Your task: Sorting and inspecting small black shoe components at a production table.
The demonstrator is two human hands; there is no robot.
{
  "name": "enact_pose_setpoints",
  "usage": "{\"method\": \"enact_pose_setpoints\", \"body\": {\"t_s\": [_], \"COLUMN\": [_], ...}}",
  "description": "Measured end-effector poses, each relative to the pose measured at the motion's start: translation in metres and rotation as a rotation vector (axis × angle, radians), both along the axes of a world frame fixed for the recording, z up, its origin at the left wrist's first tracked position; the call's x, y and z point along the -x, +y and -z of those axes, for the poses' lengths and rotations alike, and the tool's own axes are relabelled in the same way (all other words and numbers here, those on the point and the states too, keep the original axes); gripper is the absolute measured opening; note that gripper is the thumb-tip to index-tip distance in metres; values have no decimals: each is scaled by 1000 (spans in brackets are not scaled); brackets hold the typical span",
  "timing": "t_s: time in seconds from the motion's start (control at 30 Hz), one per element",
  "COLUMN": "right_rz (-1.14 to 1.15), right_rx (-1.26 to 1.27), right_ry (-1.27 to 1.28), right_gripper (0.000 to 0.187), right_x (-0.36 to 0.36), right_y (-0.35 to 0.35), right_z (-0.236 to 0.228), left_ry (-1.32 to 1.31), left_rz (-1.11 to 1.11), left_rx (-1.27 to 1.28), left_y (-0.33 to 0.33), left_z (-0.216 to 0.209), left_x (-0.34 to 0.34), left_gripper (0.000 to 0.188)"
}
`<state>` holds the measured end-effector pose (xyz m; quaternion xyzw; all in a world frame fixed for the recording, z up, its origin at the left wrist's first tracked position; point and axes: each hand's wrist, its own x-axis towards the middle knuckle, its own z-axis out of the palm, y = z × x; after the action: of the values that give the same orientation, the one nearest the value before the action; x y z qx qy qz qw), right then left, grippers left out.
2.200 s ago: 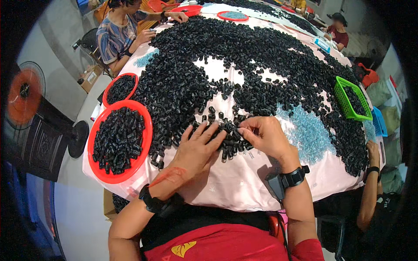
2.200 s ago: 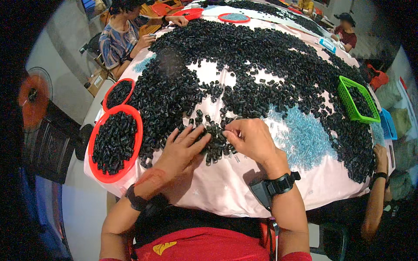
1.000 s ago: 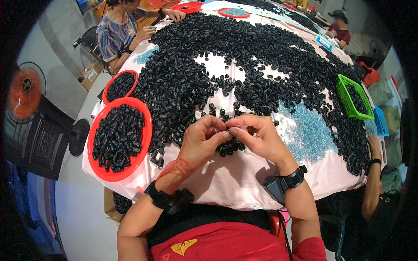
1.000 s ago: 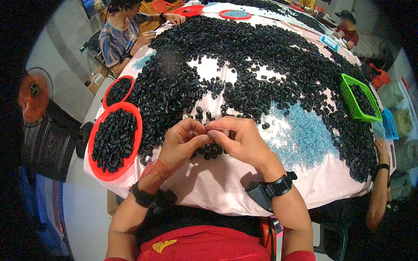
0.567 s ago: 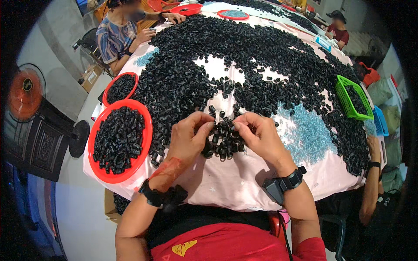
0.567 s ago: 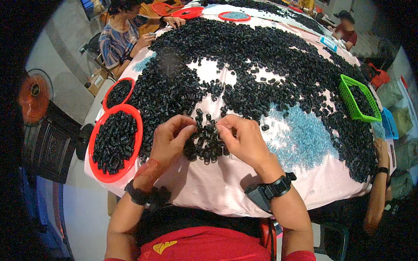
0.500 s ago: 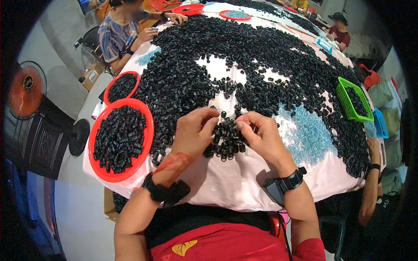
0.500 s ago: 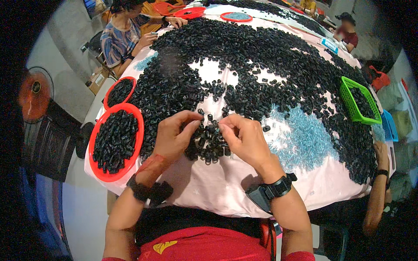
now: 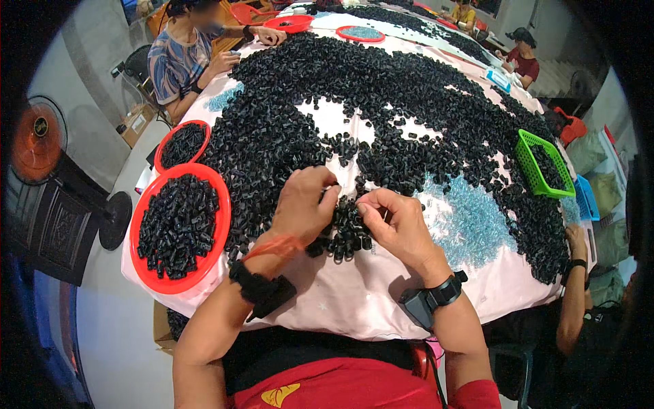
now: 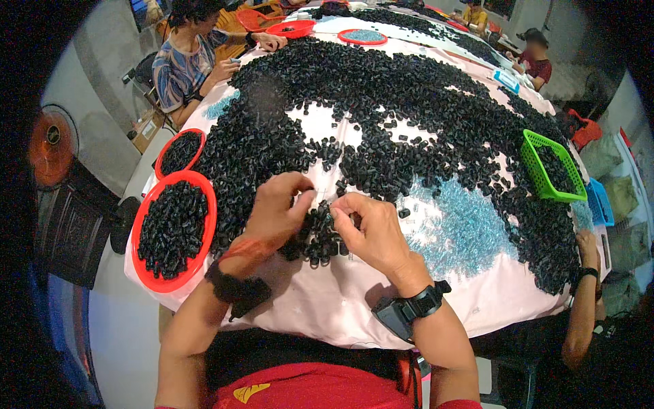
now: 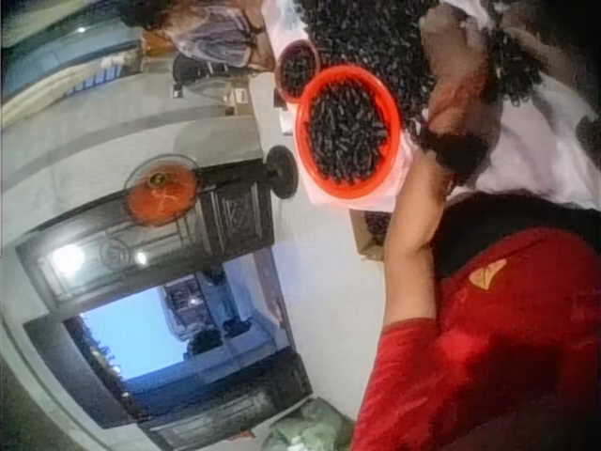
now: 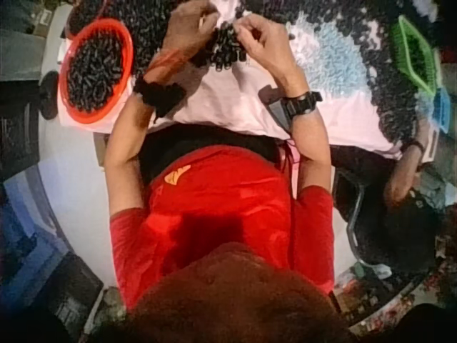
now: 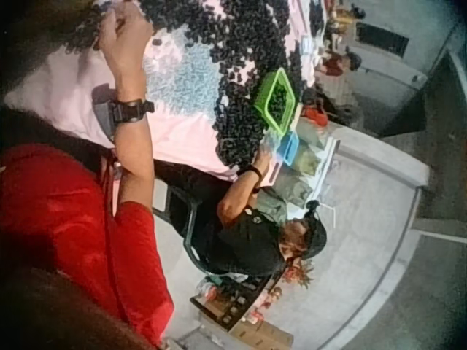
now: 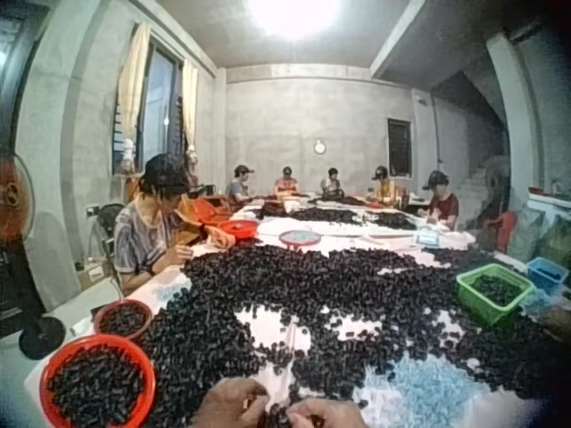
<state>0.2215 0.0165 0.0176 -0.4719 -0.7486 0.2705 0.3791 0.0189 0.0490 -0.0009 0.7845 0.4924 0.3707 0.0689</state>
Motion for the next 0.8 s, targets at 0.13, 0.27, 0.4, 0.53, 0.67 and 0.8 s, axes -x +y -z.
{"method": "enact_pose_setpoints", "body": {"t_s": [0.13,0.27,0.4,0.53,0.67,0.8], "right_rz": [9,-31,-50,-50,-114,-174], "right_rx": [-8,-41,8,70,118,162], "right_ry": [31,73,76,155,229,301], "right_gripper": [17,15,15,14,12,11], "right_x": [-2,1,4,6,8,16], "right_y": [-3,-3,-4,-7,-10,-14], "right_z": [-1,6,6,5,5,3], "left_ry": [-499,-694,-716,-727,-899,-924], "left_rz": [35,212,257,303,323,345], "left_rx": [458,674,777,817,840,857], "left_y": [-37,-68,-78,-79,-82,-83], "left_z": [-28,-19,-9,-7,-4,3], "left_x": [8,24,33,33,28,29], "left_gripper": [12,14,19,25,26,25]}}
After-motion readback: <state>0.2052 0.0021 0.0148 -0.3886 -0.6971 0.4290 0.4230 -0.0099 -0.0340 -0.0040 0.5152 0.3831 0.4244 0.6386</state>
